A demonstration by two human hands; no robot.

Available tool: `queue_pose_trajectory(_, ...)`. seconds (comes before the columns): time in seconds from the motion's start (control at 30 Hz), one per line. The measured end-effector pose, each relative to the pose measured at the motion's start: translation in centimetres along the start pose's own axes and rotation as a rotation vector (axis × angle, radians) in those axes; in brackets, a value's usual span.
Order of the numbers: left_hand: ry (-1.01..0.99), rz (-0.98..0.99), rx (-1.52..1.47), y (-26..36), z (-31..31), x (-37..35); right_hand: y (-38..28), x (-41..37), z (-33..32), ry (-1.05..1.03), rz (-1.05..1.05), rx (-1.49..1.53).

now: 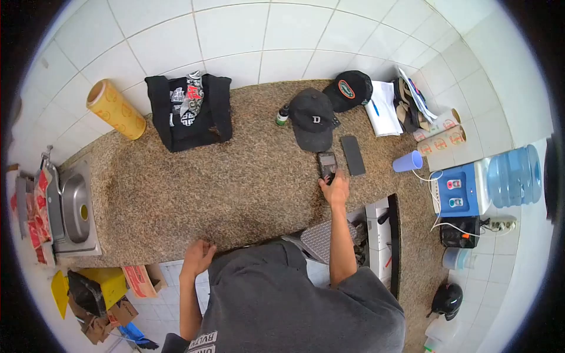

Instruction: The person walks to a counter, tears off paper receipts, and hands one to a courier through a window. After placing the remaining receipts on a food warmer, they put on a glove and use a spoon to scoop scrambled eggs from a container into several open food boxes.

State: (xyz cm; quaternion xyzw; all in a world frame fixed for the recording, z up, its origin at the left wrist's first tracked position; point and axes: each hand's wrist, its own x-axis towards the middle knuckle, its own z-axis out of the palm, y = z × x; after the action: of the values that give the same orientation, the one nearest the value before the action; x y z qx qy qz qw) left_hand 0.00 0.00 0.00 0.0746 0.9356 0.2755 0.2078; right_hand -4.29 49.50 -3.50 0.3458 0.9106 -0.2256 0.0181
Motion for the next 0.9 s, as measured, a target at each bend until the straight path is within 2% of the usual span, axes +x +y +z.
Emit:
queue_pose_trajectory(0.07, 0.001, -0.059, -0.15, -2.5, 1.9, -1.0, -0.8, 0.2, 0.7, 0.194, -0.042, -0.047)
queue_pose_trajectory(0.1, -0.056, -0.126, -0.158, -3.8, 2.0, -6.3, -0.4, -3.9, 0.6, 0.119, -0.026, -0.087)
queue_pose_trajectory(0.17, -0.024, -0.245, -0.1, -6.5, 3.4, -8.2, -3.7, -5.0, 1.7, 0.416, -0.237, -0.282)
queue_pose_trajectory(0.2, -0.009, -0.265, -0.108, -7.7, 4.6, -9.4, -6.2, -6.0, 1.6, 0.519, -0.367, -0.245)
queue_pose_trajectory(0.27, 0.06, -0.581, -0.411, -10.2, 7.2, -14.1, -11.0, -9.8, 1.9, 0.349, -0.513, -0.002)
queue_pose_trajectory(0.3, 0.091, -0.619, -0.43, -12.6, 9.7, -17.0, -13.6, -12.1, 2.4, 0.252, -0.594, 0.109)
queue_pose_trajectory(0.33, 0.157, -0.773, -0.537, -15.2, 12.7, -20.5, -15.8, -14.6, 3.4, 0.14, -0.685, 0.224)
queue_pose_trajectory(0.37, 0.241, -0.935, -0.654, -16.0, 14.9, -23.7, -17.6, -17.0, 4.7, 0.02, -0.775, 0.307)
queue_pose_trajectory(0.4, 0.242, -1.096, -0.669, -15.1, 14.9, -26.5, -19.3, -19.5, 6.1, -0.119, -0.877, 0.398)
queue_pose_trajectory(0.43, 0.176, -1.148, -0.611, -18.0, 19.6, -30.9, -20.3, -21.9, 7.6, -0.209, -0.964, 0.429)
queue_pose_trajectory(0.5, 0.031, -1.241, -0.497, -23.1, 28.0, -39.3, -21.9, -26.8, 10.4, -0.649, -1.18, 0.297)
queue_pose_trajectory(0.57, -0.021, -1.296, -0.556, -20.6, 30.5, -42.6, -23.9, -31.3, 11.7, -0.857, -1.283, 0.212)
queue_pose_trajectory(0.63, 0.012, -1.269, -0.64, -19.6, 33.1, -44.0, -24.1, -34.5, 15.8, -0.945, -1.509, 0.129)
queue_pose_trajectory(0.7, 0.115, -1.176, -0.713, -21.3, 38.1, -43.9, -24.7, -37.5, 19.3, -1.053, -1.57, 0.049)
queue_pose_trajectory(0.77, 0.315, -1.025, -0.792, -24.7, 43.0, -43.0, -23.6, -39.2, 25.8, -1.135, -1.504, 0.053)
queue_pose_trajectory(0.8, 0.4, -1.077, -0.832, -26.1, 43.0, -43.7, -22.4, -38.4, 31.8, -1.252, -1.45, -0.021)
queue_pose_trajectory(0.83, 0.334, -1.142, -0.71, -26.6, 42.2, -44.8, -21.3, -37.7, 37.7, -1.36, -1.39, -0.1)
queue_pose_trajectory(0.87, 0.252, -1.206, -0.6, -26.0, 40.6, -46.1, -21.7, -38.7, 39.6, -1.515, -1.128, -0.219)
queue_pose_trajectory(0.9, 0.377, -1.323, -0.658, -25.1, 38.3, -48.2, -21.7, -40.1, 41.1, -1.627, -0.849, -0.347)
